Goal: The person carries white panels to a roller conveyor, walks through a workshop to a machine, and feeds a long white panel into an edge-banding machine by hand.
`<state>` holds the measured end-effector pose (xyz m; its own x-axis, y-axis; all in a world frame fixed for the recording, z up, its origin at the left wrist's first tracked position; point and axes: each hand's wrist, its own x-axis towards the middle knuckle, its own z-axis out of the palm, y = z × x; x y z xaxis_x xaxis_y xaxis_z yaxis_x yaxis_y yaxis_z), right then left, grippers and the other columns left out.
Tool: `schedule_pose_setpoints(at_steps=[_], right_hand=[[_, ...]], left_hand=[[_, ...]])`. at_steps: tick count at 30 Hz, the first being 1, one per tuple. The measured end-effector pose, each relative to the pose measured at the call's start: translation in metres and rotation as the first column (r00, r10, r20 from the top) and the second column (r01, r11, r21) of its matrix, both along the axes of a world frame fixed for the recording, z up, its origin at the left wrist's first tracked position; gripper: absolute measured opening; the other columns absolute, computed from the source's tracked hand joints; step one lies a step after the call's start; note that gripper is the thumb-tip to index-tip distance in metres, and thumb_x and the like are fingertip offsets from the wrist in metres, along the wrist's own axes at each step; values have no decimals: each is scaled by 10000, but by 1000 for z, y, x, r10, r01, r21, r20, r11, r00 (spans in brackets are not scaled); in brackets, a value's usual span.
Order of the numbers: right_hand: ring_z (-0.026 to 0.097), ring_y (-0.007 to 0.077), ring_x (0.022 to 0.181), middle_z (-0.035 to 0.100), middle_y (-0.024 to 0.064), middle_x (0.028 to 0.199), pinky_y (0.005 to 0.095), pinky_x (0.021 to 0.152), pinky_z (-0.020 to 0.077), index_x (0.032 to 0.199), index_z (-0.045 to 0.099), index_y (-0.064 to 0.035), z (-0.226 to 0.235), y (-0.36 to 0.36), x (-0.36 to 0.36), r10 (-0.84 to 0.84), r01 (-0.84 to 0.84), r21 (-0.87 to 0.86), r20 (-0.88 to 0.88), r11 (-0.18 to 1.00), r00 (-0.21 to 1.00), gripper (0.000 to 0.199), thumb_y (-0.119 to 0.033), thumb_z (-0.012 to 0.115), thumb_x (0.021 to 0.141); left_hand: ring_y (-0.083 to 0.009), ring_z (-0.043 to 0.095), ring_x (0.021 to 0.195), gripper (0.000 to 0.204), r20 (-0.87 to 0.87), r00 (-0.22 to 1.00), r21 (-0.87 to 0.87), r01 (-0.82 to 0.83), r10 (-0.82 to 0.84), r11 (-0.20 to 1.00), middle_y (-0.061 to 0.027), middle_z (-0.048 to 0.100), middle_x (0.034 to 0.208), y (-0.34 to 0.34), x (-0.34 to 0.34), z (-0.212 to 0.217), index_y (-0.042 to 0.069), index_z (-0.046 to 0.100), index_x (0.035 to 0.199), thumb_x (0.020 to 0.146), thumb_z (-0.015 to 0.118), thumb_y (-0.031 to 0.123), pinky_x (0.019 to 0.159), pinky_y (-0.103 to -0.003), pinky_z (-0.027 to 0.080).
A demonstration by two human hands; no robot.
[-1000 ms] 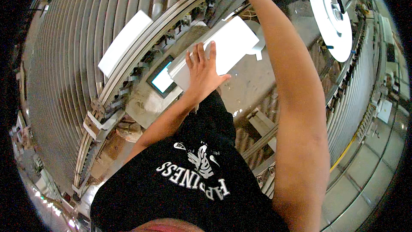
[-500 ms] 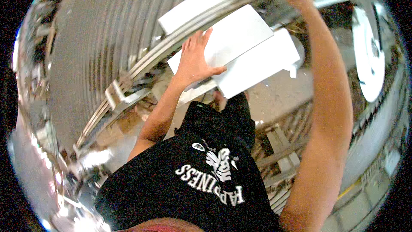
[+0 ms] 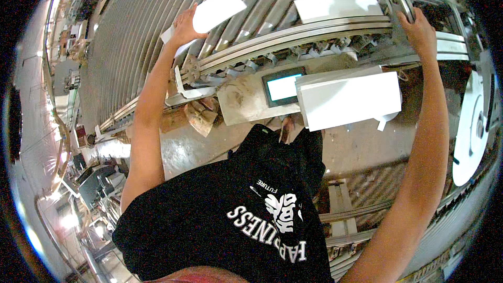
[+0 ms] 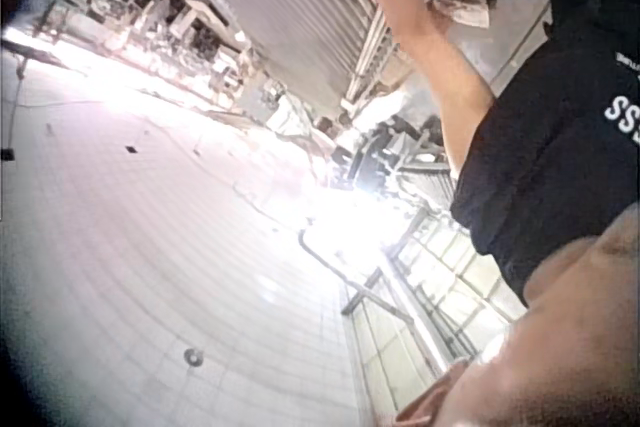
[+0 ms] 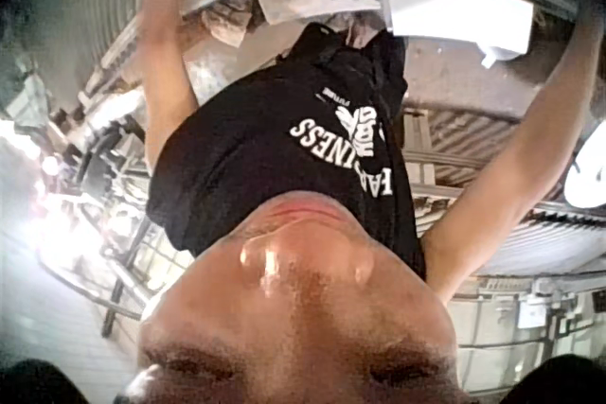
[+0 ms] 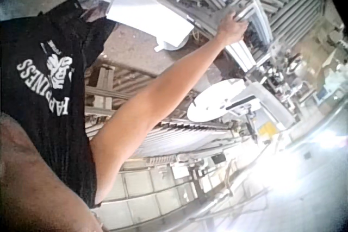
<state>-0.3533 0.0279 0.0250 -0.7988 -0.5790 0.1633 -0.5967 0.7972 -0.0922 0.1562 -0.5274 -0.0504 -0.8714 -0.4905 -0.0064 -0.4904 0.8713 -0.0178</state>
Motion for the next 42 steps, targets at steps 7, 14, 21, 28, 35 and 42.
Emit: schedule_pose_setpoints(at_steps=[7,14,21,28,35,42], right_hand=[[670,406,1167,679,206,1295,490,968,538,1452,534,-125,-32,15,-35,70,-71,52,18,996,997,733,-678,561,972],[664,377,1182,535,143,1504,475,976,567,1557,423,-244,-57,45,-68,450,-227,531,-339,816,826,518,-336,560,1066],[629,373,1244,432,174,1572,439,928,610,1596,365,-359,-67,49,-79,474,-222,547,-376,807,796,872,102,603,895],[631,367,1254,397,201,1600,440,904,612,1587,387,-386,-74,41,-72,471,-248,477,-434,843,768,902,117,590,867],[704,417,1065,695,216,1288,559,876,565,1355,628,-51,-4,3,-7,70,-71,27,51,997,996,810,-730,611,913],[616,427,1234,669,258,1290,477,1062,490,1359,620,-10,4,0,5,30,-31,-37,-30,999,999,658,-499,624,919]], left_hand=[[-354,348,1518,1280,426,839,-179,-289,338,941,-168,380,1633,-80,137,4,181,235,1661,619,906,498,1177,-698,245],[-387,367,1508,1136,246,768,-227,-547,591,806,-226,439,1589,-102,168,-23,39,313,1615,805,728,718,1229,-549,303],[-401,101,1597,1306,314,753,-71,-588,578,805,-202,116,1730,-78,117,-57,187,108,1688,723,751,788,1233,-678,103],[-432,145,1586,1273,406,704,-271,-517,583,812,-222,129,1725,-94,169,-35,160,99,1687,754,793,677,1257,-622,129],[-409,398,1452,806,-281,903,134,-298,324,945,-230,459,1548,78,-16,26,84,458,1533,914,728,524,1206,-523,300],[-399,493,1398,984,-391,882,314,396,-262,863,-226,528,1508,400,-142,31,58,403,1575,847,762,614,1186,-518,351]])
